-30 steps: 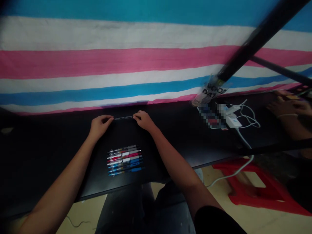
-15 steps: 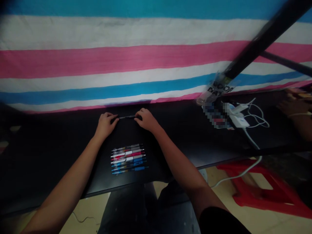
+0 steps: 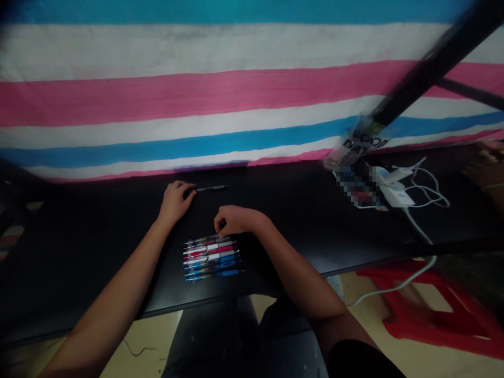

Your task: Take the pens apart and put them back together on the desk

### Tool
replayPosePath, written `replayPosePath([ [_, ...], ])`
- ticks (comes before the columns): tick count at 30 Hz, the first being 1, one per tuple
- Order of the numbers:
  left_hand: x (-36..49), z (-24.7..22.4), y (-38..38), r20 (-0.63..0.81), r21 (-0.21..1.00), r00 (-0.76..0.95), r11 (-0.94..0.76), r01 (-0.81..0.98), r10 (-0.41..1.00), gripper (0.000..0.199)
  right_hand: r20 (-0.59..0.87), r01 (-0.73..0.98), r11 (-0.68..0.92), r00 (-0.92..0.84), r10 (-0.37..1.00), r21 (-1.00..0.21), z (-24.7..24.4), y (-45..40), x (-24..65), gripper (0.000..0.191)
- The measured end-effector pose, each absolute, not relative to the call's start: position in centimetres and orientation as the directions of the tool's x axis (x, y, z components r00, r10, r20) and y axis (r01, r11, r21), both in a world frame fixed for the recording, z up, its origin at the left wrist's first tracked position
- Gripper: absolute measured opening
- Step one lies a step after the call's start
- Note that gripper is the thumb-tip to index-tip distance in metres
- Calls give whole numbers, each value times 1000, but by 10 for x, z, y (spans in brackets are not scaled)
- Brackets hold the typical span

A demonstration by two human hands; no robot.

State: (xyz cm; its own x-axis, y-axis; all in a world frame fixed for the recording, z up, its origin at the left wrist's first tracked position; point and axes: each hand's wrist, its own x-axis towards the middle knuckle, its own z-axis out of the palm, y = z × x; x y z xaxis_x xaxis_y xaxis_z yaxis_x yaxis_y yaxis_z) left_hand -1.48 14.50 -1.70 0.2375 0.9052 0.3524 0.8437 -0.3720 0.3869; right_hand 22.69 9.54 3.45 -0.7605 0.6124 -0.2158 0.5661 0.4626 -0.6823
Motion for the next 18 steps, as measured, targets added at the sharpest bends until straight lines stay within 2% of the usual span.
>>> replayPosePath([
  [4,-13,-14,144,432,449,183,-387,805,883,28,-179,554,383,-710,681,-739,29,99,226,7],
  [7,-10,-6,140,532,468,149,-435,769,834,27,-118,452,252,-644,756,-856,20,107,225,6],
  [9,-7,1,135,563,457,206,-509,729,801,27,-70,372,181,-570,818,-910,14,114,224,6],
  [14,5,8,124,401,378,523,-655,654,752,26,43,325,189,-408,912,-926,3,128,225,29],
  [18,9,4,122,295,339,550,-624,704,781,28,52,362,193,-366,929,-912,0,133,227,49],
])
